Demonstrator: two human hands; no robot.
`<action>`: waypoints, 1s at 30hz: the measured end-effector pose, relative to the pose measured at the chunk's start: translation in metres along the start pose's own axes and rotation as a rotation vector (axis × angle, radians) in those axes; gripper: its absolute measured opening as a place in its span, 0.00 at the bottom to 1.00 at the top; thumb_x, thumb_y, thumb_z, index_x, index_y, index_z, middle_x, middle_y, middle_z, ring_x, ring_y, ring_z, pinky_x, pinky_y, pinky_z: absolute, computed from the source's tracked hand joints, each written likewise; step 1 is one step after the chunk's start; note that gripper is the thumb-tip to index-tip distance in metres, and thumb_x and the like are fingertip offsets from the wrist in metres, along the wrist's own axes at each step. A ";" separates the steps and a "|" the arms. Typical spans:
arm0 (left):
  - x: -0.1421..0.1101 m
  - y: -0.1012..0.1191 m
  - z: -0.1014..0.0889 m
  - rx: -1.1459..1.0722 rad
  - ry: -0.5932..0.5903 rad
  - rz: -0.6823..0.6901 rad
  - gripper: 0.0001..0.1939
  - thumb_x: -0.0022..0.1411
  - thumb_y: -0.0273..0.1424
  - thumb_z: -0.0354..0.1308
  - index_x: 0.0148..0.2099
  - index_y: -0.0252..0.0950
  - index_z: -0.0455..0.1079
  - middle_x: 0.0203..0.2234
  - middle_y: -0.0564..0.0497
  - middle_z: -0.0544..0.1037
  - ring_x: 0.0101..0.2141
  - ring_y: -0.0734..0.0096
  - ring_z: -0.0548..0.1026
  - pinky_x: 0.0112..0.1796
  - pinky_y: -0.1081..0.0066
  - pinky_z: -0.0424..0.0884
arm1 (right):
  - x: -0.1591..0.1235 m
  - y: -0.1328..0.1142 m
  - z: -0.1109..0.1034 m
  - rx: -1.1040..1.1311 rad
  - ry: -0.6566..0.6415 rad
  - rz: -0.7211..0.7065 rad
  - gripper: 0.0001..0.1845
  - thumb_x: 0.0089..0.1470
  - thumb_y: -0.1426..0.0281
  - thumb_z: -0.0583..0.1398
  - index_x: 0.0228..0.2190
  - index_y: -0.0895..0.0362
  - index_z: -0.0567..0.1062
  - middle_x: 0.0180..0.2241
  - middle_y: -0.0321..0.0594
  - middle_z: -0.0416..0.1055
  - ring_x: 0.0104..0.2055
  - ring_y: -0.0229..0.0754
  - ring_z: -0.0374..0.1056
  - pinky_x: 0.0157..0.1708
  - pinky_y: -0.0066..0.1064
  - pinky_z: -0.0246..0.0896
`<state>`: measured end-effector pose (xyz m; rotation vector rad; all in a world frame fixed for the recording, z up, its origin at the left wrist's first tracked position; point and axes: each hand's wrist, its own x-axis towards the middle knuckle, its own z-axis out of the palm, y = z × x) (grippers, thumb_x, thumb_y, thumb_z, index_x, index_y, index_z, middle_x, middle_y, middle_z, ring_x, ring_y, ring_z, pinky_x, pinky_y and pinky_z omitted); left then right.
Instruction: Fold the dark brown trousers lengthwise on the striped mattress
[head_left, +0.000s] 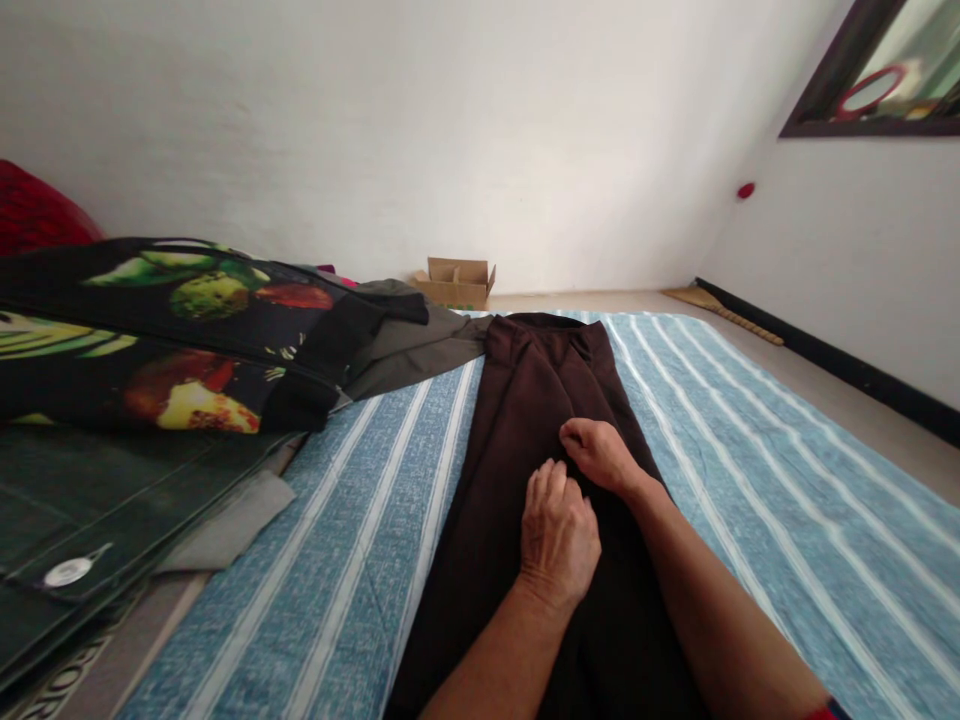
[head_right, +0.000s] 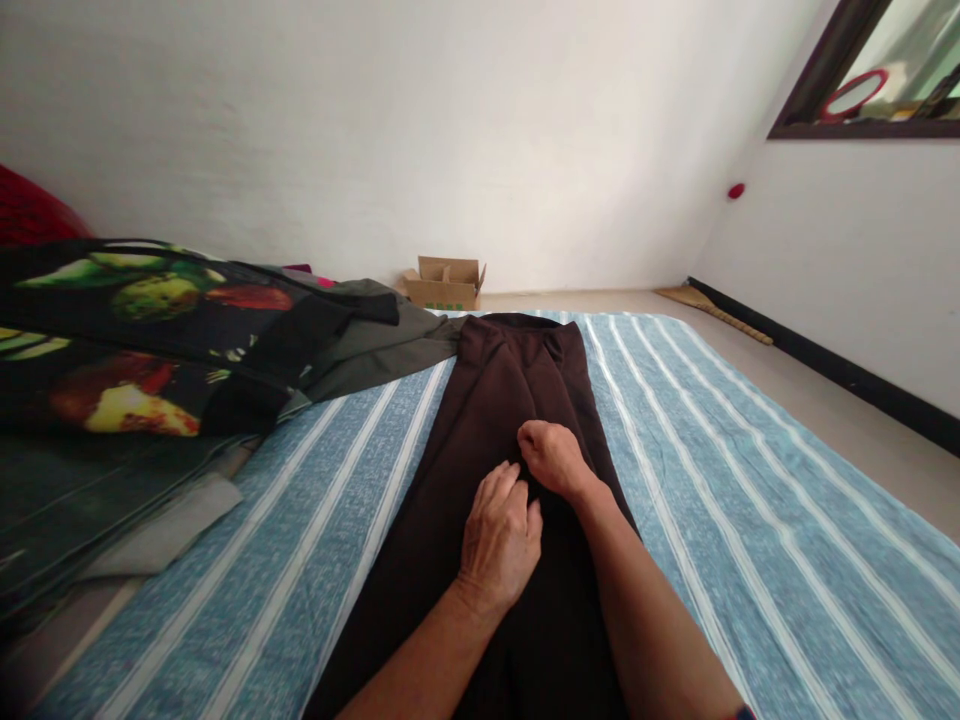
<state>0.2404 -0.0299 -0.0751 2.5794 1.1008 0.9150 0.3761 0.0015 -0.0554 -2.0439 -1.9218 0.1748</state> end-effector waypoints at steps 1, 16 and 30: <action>0.000 0.000 0.000 0.010 -0.005 0.003 0.10 0.56 0.21 0.51 0.40 0.30 0.69 0.46 0.38 0.71 0.52 0.52 0.66 0.51 0.51 0.64 | -0.001 0.003 0.000 0.036 0.010 0.000 0.11 0.55 0.76 0.49 0.30 0.58 0.71 0.29 0.36 0.72 0.31 0.36 0.67 0.31 0.23 0.56; -0.003 0.001 0.002 0.023 -0.020 -0.004 0.13 0.54 0.21 0.51 0.43 0.28 0.69 0.45 0.38 0.71 0.51 0.53 0.65 0.52 0.53 0.63 | -0.001 -0.007 0.002 -0.051 0.007 0.004 0.10 0.54 0.69 0.54 0.29 0.56 0.75 0.32 0.39 0.73 0.34 0.40 0.67 0.31 0.27 0.53; -0.006 0.003 0.002 0.025 -0.020 -0.005 0.16 0.55 0.22 0.51 0.46 0.26 0.68 0.44 0.39 0.70 0.50 0.53 0.65 0.53 0.53 0.62 | -0.006 -0.013 -0.001 -0.125 -0.032 0.007 0.10 0.55 0.70 0.53 0.30 0.54 0.75 0.33 0.38 0.73 0.35 0.39 0.68 0.32 0.26 0.53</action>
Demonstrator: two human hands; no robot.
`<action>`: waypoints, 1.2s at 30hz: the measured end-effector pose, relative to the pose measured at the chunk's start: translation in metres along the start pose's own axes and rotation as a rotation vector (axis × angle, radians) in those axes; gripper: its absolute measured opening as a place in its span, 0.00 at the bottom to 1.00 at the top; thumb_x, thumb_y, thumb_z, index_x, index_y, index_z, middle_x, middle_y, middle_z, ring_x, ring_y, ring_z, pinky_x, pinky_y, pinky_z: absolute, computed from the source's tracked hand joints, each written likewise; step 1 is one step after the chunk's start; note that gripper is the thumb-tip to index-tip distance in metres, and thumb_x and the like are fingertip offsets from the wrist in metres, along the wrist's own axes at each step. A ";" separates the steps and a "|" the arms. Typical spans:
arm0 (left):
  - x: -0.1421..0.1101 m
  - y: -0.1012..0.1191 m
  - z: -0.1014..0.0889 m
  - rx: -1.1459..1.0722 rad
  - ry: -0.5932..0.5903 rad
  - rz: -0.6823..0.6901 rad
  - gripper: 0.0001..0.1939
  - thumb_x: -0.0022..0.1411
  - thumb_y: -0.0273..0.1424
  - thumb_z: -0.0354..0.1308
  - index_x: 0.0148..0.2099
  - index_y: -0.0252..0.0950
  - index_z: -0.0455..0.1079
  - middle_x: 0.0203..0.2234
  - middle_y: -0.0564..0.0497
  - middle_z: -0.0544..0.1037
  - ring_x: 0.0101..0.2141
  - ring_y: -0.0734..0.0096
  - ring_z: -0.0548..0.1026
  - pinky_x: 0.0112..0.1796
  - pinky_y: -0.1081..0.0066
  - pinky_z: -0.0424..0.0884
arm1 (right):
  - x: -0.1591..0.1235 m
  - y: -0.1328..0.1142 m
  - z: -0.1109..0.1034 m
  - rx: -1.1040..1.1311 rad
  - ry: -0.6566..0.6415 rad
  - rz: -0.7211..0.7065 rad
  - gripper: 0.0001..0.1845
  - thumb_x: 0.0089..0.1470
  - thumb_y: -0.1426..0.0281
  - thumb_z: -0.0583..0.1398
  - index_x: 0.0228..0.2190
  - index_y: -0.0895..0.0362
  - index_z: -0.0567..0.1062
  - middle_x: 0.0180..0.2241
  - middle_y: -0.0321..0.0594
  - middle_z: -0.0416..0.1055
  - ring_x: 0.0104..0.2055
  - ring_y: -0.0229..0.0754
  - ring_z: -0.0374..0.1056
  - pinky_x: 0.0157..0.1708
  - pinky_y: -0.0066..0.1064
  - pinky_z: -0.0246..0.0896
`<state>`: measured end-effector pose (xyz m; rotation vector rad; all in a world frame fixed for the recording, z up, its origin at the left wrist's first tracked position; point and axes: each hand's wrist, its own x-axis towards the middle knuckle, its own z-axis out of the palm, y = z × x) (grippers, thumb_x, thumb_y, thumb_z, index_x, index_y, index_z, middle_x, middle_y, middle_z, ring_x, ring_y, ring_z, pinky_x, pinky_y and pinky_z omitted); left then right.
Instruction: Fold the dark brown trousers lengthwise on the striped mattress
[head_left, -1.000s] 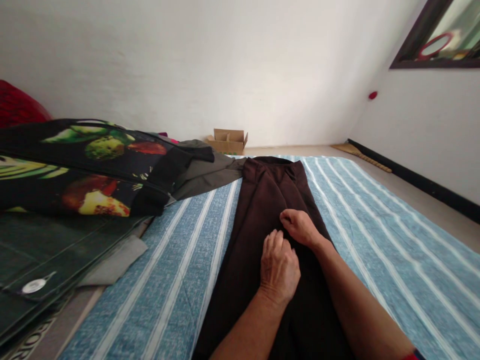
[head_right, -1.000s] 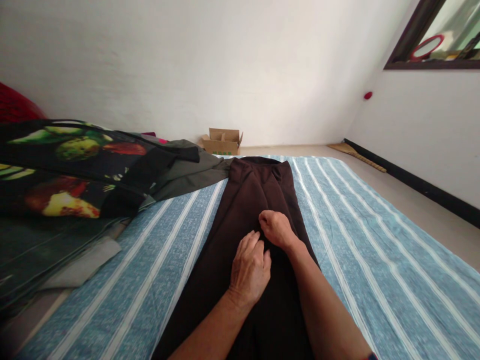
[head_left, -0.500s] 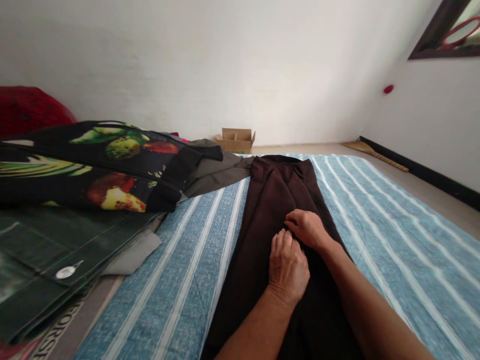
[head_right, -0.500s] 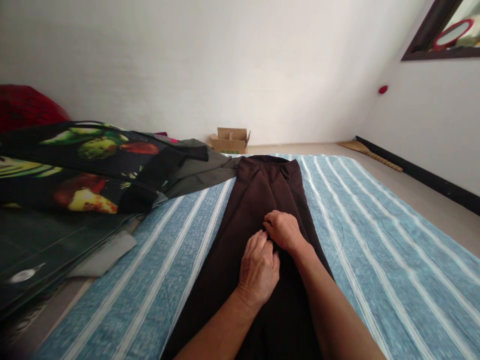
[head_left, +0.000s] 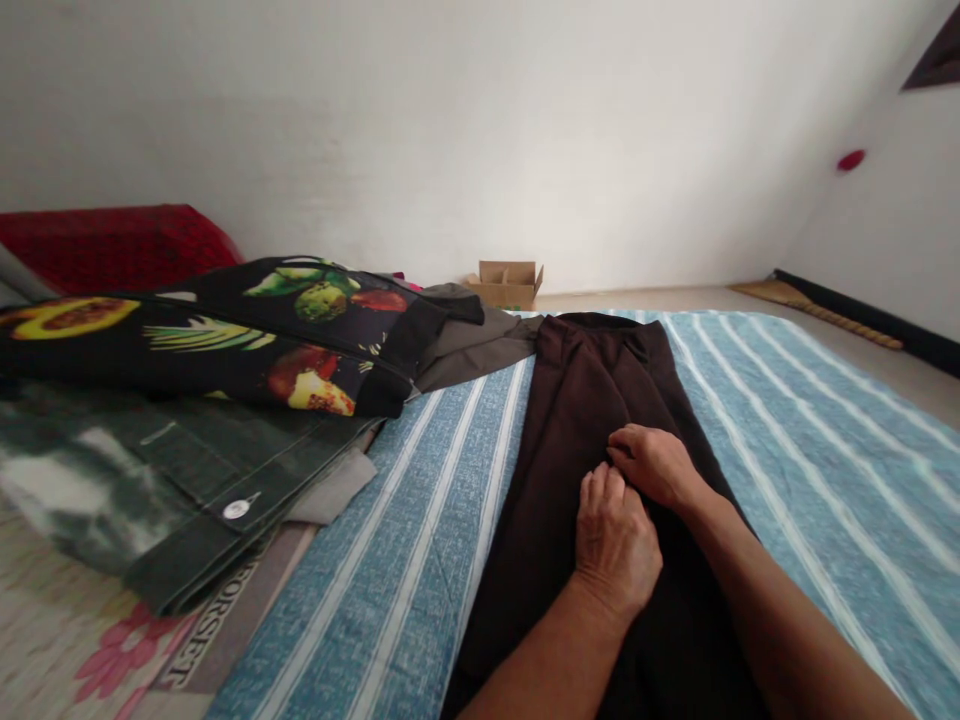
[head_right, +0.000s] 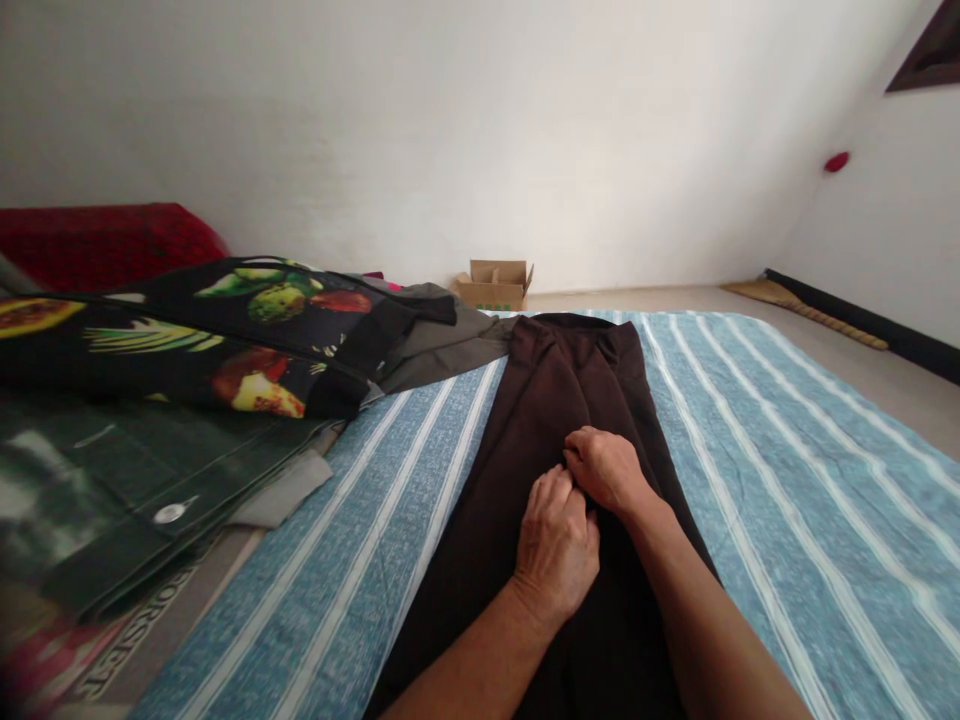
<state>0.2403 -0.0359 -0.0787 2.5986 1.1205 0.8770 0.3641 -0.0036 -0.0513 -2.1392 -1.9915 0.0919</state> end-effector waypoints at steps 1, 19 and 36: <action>0.000 0.000 0.000 0.000 0.000 0.001 0.16 0.55 0.22 0.51 0.46 0.26 0.68 0.44 0.39 0.70 0.49 0.53 0.65 0.53 0.53 0.63 | 0.000 -0.001 0.000 -0.006 0.004 0.001 0.11 0.54 0.71 0.53 0.28 0.55 0.74 0.32 0.38 0.73 0.35 0.39 0.68 0.31 0.26 0.52; -0.001 -0.005 0.004 0.057 0.029 0.024 0.13 0.54 0.20 0.51 0.42 0.27 0.70 0.45 0.39 0.71 0.50 0.53 0.66 0.53 0.53 0.63 | 0.003 0.005 0.012 0.102 0.104 0.085 0.11 0.54 0.72 0.51 0.26 0.56 0.71 0.25 0.36 0.71 0.28 0.37 0.67 0.27 0.27 0.48; 0.004 -0.008 0.001 0.041 0.025 0.037 0.12 0.54 0.19 0.50 0.41 0.28 0.70 0.44 0.40 0.72 0.50 0.53 0.67 0.53 0.53 0.63 | 0.007 0.003 0.013 0.181 0.157 0.060 0.09 0.50 0.76 0.52 0.22 0.56 0.69 0.25 0.37 0.70 0.28 0.37 0.64 0.27 0.27 0.46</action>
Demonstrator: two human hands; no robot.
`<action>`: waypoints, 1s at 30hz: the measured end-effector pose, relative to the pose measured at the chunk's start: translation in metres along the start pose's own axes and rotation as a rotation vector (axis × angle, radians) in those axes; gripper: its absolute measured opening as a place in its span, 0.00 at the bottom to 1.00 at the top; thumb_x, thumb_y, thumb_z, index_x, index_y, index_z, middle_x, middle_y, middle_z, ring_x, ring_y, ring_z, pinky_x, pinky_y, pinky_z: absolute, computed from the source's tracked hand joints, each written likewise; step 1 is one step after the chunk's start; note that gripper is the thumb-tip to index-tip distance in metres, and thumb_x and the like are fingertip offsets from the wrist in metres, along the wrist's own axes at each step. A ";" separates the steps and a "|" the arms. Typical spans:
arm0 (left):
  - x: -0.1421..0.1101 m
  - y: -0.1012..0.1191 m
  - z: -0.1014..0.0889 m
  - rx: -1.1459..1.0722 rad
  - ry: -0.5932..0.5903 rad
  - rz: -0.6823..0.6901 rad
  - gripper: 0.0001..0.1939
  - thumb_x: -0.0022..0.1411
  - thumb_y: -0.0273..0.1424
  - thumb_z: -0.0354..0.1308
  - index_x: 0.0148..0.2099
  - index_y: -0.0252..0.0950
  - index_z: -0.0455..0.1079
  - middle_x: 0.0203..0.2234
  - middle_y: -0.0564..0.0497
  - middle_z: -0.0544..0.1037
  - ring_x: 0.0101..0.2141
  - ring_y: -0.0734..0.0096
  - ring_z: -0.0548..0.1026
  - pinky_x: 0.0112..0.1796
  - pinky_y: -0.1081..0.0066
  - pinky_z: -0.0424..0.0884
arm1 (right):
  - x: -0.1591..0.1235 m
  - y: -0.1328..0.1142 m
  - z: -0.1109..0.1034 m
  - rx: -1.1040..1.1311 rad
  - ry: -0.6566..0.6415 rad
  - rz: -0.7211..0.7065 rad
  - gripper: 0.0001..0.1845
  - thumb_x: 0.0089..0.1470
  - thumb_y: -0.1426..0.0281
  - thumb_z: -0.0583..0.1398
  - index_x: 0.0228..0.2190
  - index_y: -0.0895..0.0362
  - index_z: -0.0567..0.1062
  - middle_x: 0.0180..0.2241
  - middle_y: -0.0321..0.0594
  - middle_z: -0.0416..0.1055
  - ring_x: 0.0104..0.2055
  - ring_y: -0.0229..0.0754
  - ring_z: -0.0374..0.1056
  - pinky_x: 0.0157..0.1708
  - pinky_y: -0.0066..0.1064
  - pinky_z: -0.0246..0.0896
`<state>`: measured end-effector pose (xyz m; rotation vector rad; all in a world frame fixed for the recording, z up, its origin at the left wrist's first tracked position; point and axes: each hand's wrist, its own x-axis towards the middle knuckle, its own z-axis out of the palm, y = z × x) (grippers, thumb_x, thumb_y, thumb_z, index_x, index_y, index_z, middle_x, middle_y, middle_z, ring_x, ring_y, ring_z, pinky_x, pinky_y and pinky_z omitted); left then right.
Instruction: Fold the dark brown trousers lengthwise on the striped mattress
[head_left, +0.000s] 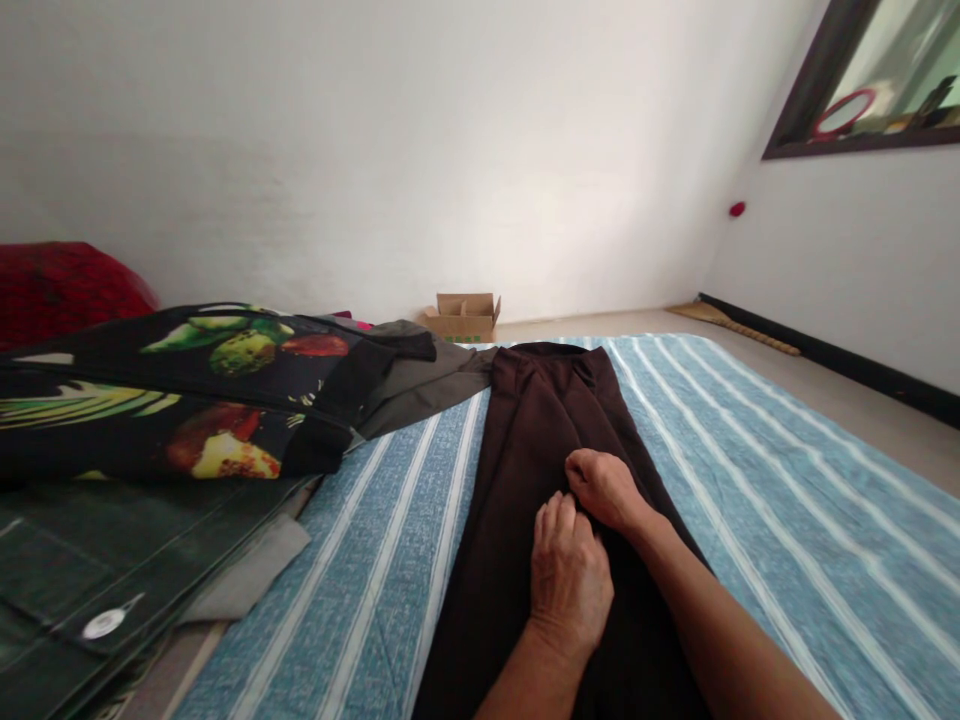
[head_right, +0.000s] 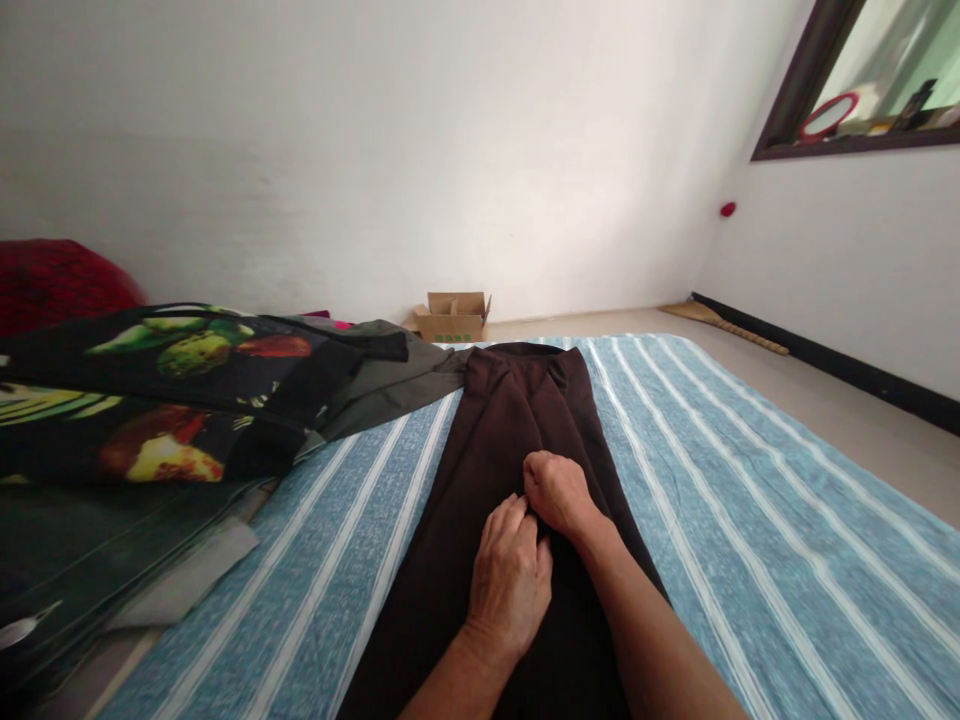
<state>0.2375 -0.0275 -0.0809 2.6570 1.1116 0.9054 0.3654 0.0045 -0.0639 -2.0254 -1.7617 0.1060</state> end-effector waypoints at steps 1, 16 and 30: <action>0.000 0.000 0.000 0.002 -0.001 -0.002 0.13 0.54 0.19 0.50 0.41 0.29 0.70 0.45 0.40 0.72 0.50 0.53 0.67 0.53 0.53 0.63 | 0.000 0.001 0.001 0.016 0.009 0.006 0.09 0.50 0.76 0.52 0.22 0.56 0.69 0.24 0.37 0.69 0.28 0.37 0.64 0.27 0.27 0.46; 0.000 0.001 0.000 0.017 -0.004 0.001 0.10 0.55 0.21 0.52 0.39 0.28 0.70 0.45 0.39 0.72 0.50 0.52 0.67 0.52 0.54 0.64 | 0.000 0.012 0.005 0.422 0.154 0.135 0.07 0.49 0.69 0.53 0.21 0.55 0.67 0.19 0.33 0.63 0.22 0.37 0.60 0.25 0.27 0.51; 0.010 0.002 -0.002 -0.047 -0.026 -0.008 0.06 0.55 0.23 0.55 0.37 0.30 0.70 0.45 0.40 0.72 0.50 0.56 0.67 0.51 0.57 0.64 | -0.004 0.038 -0.029 0.953 0.241 0.436 0.10 0.48 0.62 0.55 0.24 0.56 0.66 0.17 0.34 0.68 0.15 0.34 0.63 0.16 0.24 0.58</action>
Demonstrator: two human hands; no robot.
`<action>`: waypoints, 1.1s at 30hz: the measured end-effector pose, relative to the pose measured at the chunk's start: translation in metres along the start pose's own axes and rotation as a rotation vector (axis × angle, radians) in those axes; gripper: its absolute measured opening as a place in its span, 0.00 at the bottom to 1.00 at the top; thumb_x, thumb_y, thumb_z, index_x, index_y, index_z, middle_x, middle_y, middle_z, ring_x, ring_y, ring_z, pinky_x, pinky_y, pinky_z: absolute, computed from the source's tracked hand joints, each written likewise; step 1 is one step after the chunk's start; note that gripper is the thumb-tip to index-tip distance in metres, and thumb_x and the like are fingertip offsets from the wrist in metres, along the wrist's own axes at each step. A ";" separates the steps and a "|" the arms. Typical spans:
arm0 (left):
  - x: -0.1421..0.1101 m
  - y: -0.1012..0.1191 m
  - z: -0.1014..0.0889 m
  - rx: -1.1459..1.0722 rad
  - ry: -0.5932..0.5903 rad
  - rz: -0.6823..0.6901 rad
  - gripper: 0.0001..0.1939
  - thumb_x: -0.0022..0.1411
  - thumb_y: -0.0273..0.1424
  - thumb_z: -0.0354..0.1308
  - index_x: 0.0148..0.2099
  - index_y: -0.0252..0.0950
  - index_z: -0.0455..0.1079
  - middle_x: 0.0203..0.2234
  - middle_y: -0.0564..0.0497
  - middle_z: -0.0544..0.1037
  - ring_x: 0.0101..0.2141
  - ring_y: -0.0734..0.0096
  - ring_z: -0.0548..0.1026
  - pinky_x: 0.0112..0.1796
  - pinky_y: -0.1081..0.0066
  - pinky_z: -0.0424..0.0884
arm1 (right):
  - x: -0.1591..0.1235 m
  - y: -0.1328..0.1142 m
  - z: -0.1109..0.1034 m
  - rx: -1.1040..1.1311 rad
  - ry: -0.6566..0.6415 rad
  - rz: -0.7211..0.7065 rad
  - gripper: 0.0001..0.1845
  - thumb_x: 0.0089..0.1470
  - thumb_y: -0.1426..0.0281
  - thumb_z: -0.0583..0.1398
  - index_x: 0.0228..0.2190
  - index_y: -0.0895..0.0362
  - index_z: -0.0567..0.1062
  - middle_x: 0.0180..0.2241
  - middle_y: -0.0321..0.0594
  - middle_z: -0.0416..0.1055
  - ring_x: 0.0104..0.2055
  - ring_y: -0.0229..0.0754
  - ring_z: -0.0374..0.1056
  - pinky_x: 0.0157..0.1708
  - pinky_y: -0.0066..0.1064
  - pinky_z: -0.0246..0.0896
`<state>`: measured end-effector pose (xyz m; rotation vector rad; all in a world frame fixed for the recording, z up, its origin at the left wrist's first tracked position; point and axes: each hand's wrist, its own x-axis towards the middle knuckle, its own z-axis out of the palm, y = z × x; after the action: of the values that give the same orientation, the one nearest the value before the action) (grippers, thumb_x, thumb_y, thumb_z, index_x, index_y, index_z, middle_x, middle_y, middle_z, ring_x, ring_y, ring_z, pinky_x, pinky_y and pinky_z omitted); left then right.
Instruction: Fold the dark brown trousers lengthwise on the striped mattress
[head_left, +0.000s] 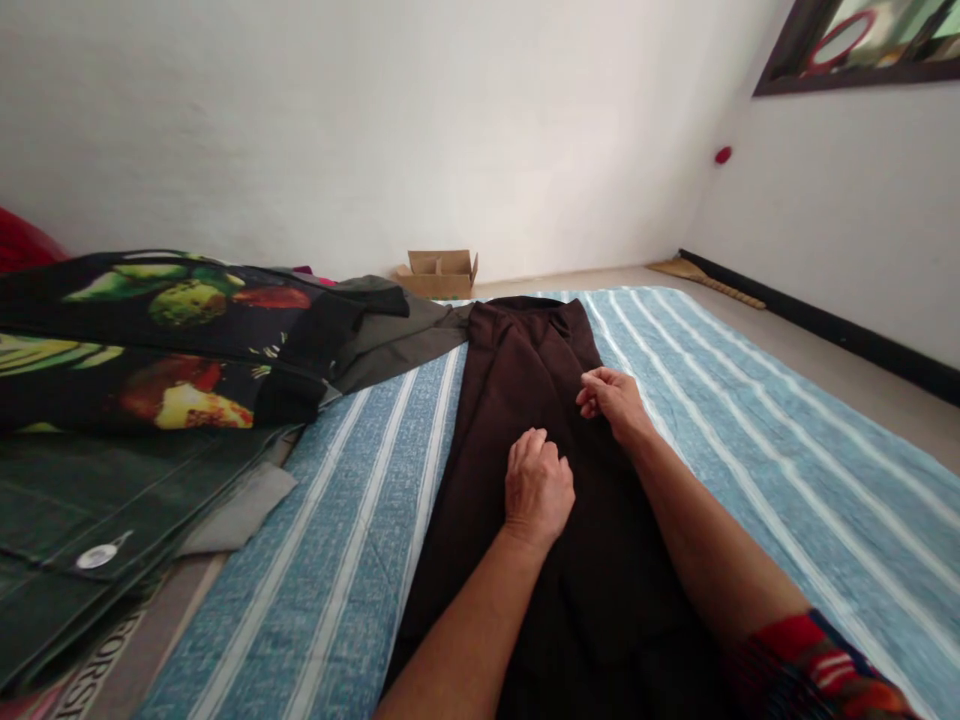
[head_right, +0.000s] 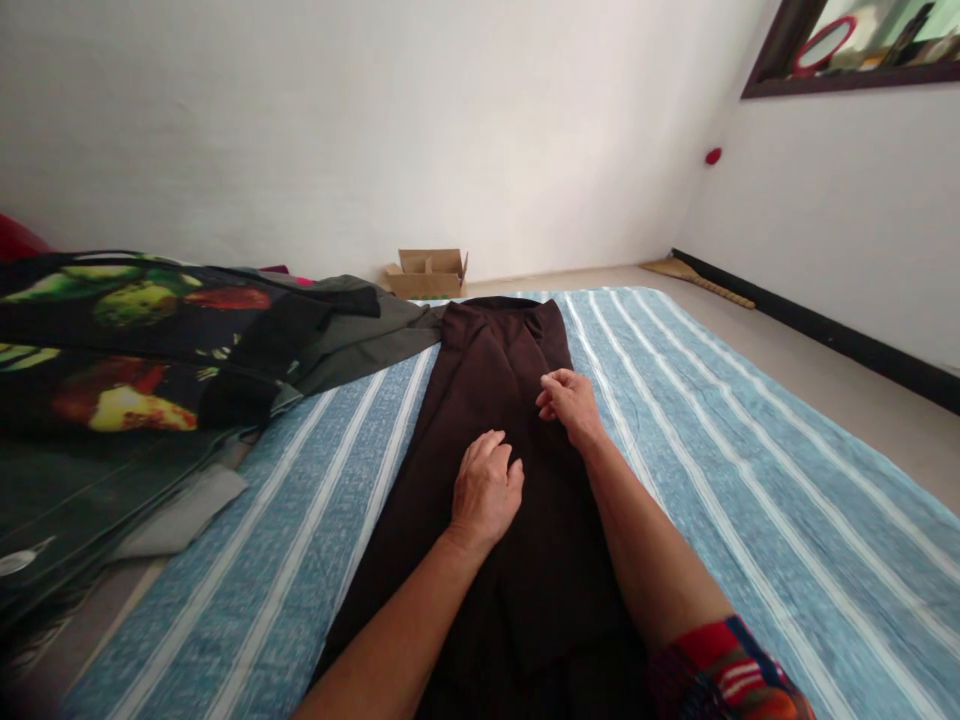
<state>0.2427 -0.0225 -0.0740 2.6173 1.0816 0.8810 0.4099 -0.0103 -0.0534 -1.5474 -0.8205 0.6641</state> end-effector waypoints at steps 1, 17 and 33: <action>0.001 0.000 0.000 -0.005 -0.007 -0.004 0.06 0.55 0.23 0.55 0.37 0.30 0.70 0.45 0.40 0.72 0.50 0.57 0.67 0.52 0.58 0.63 | -0.004 -0.004 -0.008 0.003 -0.007 0.005 0.10 0.47 0.62 0.57 0.24 0.57 0.67 0.17 0.34 0.68 0.15 0.33 0.62 0.16 0.24 0.58; 0.033 -0.003 -0.049 -0.113 -0.189 -0.011 0.09 0.60 0.26 0.51 0.33 0.34 0.73 0.35 0.47 0.78 0.39 0.67 0.74 0.44 0.69 0.68 | -0.114 0.017 -0.105 0.093 0.160 0.086 0.17 0.39 0.58 0.65 0.23 0.59 0.72 0.18 0.36 0.70 0.16 0.34 0.63 0.18 0.25 0.58; -0.104 0.059 -0.067 0.022 -0.518 0.241 0.32 0.61 0.50 0.47 0.60 0.35 0.58 0.61 0.42 0.55 0.62 0.58 0.48 0.57 0.52 0.52 | -0.117 0.040 -0.117 0.162 0.228 0.194 0.15 0.37 0.60 0.66 0.23 0.58 0.72 0.18 0.36 0.70 0.16 0.34 0.63 0.18 0.24 0.58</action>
<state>0.1802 -0.1403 -0.0457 2.7945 0.6521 0.1917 0.4396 -0.1749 -0.0818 -1.5320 -0.4391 0.6625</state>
